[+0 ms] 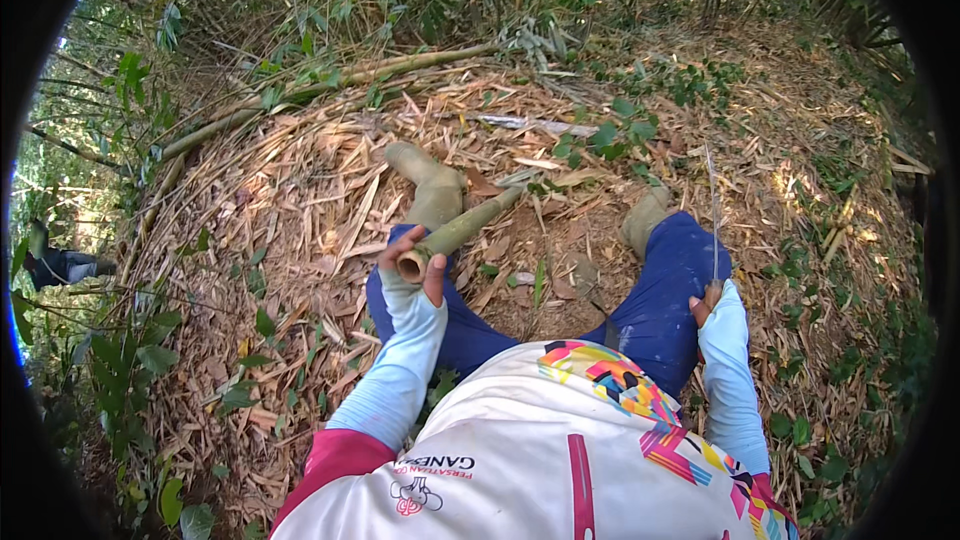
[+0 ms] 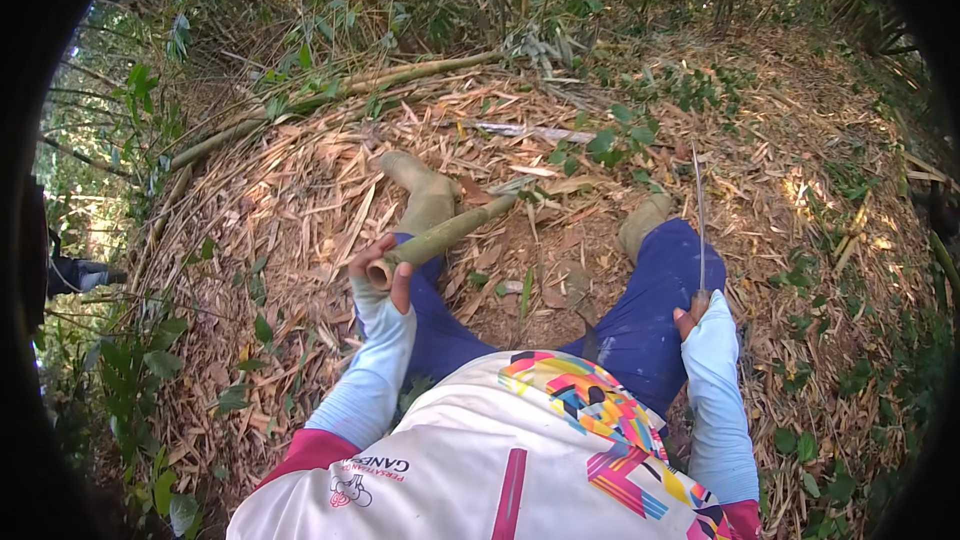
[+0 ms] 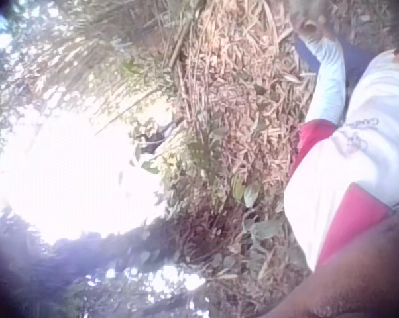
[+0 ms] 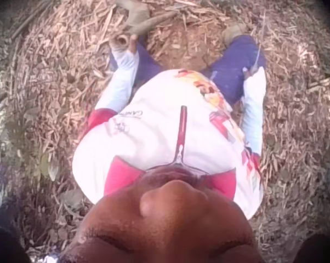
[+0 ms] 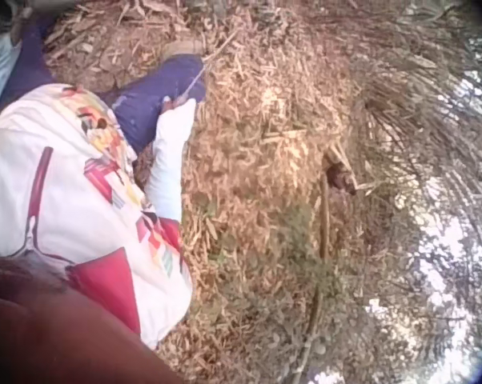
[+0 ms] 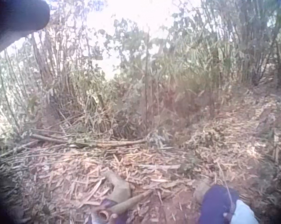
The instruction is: The person sits on the forest floor and uses a machete to split a section of bamboo. They first cut the bamboo into a shorter segment, then split it lengthwise into thin strips, and finally separate the strips further.
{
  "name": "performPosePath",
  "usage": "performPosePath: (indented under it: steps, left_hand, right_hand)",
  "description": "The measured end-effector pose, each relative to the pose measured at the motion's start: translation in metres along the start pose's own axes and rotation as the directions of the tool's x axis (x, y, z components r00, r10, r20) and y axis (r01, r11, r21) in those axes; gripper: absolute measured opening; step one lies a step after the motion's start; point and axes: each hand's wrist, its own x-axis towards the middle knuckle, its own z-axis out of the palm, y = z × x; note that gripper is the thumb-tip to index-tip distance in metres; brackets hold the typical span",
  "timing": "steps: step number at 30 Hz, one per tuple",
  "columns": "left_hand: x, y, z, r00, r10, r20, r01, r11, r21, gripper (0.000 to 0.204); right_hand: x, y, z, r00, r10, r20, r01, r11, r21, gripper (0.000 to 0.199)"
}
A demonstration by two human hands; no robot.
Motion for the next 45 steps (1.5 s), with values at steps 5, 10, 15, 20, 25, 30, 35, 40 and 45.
performPosePath:
  steps: [5,10,15,20,25,30,35,40,45]
  left_hand:
    - [-0.035,-0.006,-0.004,0.991,-0.128,0.041,0.123,0.987,0.105,0.058]
    - [-0.038,-0.002,-0.015,0.983,-0.174,0.059,0.167,0.980,0.106,0.057]
    - [-0.037,0.003,-0.018,0.978,-0.188,0.087,0.163,0.958,0.237,0.053]
    - [-0.041,0.000,-0.027,0.996,-0.060,0.072,0.009,0.824,0.566,0.060]
    - [-0.035,0.016,-0.019,0.989,-0.034,0.145,-0.058,0.808,0.587,0.059]
    - [-0.033,0.022,-0.011,0.976,0.007,0.220,-0.135,0.810,0.571,0.064]
    - [-0.041,0.004,-0.005,0.985,0.043,0.166,-0.100,0.931,0.351,0.059]
    - [-0.052,0.019,0.004,0.948,-0.319,0.018,0.317,0.946,0.073,0.053]
    - [-0.059,0.035,0.002,0.770,-0.637,-0.035,0.628,0.767,-0.132,0.043]
  right_hand:
    - [0.007,-0.035,0.007,0.969,-0.057,0.241,-0.007,0.967,0.257,0.072]
    - [0.018,-0.072,0.042,0.912,-0.307,0.272,0.286,0.951,0.114,0.069]
    - [0.009,-0.112,0.064,0.864,-0.334,0.376,0.270,0.939,0.214,0.065]
    - [0.000,-0.118,0.083,0.802,-0.441,0.403,0.361,0.895,0.260,0.062]
    - [-0.009,-0.142,0.077,0.727,-0.389,0.566,0.296,0.921,0.253,0.054]
    - [-0.007,-0.143,0.084,0.681,-0.453,0.575,0.420,0.885,0.200,0.045]
    - [-0.005,-0.159,0.080,0.581,-0.385,0.717,0.390,0.905,0.170,0.035]
    - [-0.003,-0.168,0.085,0.533,-0.420,0.735,0.351,0.900,0.259,0.039]
    - [-0.002,-0.174,0.095,0.440,-0.470,0.765,0.378,0.870,0.316,0.038]
